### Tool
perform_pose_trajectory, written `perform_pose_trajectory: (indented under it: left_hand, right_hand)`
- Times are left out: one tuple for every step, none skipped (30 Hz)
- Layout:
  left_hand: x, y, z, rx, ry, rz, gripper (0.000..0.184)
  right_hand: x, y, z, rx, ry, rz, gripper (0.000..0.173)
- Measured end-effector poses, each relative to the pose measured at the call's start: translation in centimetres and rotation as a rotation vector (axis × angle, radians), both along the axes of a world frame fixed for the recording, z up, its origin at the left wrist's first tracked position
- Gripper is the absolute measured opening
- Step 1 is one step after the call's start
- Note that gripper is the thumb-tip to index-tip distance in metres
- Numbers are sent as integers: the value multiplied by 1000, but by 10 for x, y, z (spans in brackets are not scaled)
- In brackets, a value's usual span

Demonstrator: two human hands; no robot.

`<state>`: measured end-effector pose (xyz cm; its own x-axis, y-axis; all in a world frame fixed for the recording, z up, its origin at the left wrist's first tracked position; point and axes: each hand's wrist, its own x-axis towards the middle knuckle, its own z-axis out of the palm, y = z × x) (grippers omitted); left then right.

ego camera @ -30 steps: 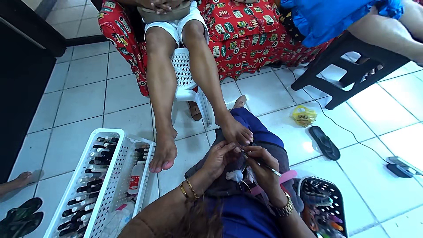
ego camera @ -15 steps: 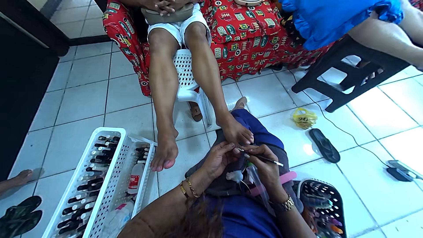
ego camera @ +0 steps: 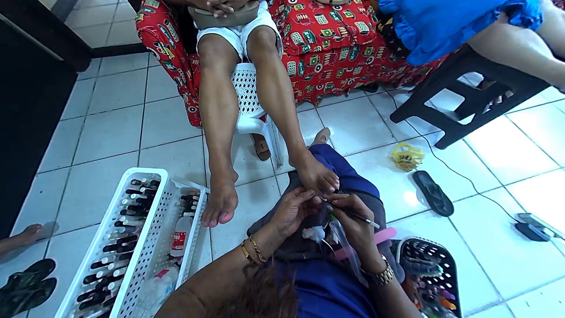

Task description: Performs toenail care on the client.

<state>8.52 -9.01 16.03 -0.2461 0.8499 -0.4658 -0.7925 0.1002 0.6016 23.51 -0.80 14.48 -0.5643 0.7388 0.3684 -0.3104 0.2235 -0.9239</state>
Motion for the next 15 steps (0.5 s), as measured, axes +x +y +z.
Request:
perform_pose_trajectory:
  left_hand:
    - [0, 0, 0, 1, 7, -4, 14]
    - [0, 0, -1, 5, 8, -6, 14]
    - [0, 0, -1, 8, 6, -6, 14]
    - [-1, 0, -2, 9, 3, -6, 14]
    - [-1, 0, -2, 7, -2, -4, 14]
    - [-1, 0, -2, 7, -7, -2, 15]
    - [-1, 0, -2, 8, -11, -4, 15]
    - [-1, 0, -2, 10, -15, -6, 15]
    - [-1, 0, -2, 13, -19, -9, 14]
    - [-2, 0, -2, 15, -21, -11, 14]
    - [-2, 0, -2, 16, -21, -12, 13]
    - [-1, 0, -2, 17, -19, -10, 12]
    - [-1, 0, -2, 18, -14, -6, 11]
    - [0, 0, -3, 20, -8, -5, 10]
    - [0, 1, -3, 25, -2, -6, 9]
  right_hand:
    - [0, 1, -1, -48, 12, 17, 19]
    - [0, 3, -2, -92, 27, 35, 20]
    - [0, 5, -3, -128, 40, 53, 21]
    - [0, 6, -3, -157, 50, 72, 21]
    - [0, 7, -3, -179, 57, 85, 20]
    - [0, 8, -3, -203, 68, 97, 20]
    - [0, 9, -3, -231, 88, 104, 19]
    - [0, 9, -2, -253, 103, 97, 18]
    - [1, 9, -2, -260, 110, 74, 17]
    - [1, 8, -2, -238, 105, 34, 16]
    - [1, 7, -2, -179, 75, -15, 16]
    - [1, 4, -2, -94, 28, -55, 17]
    - [1, 3, -3, -5, -19, -72, 16]
    - [2, 1, -3, 69, -52, -71, 14]
    - [4, 0, -3, 131, -68, -66, 11]
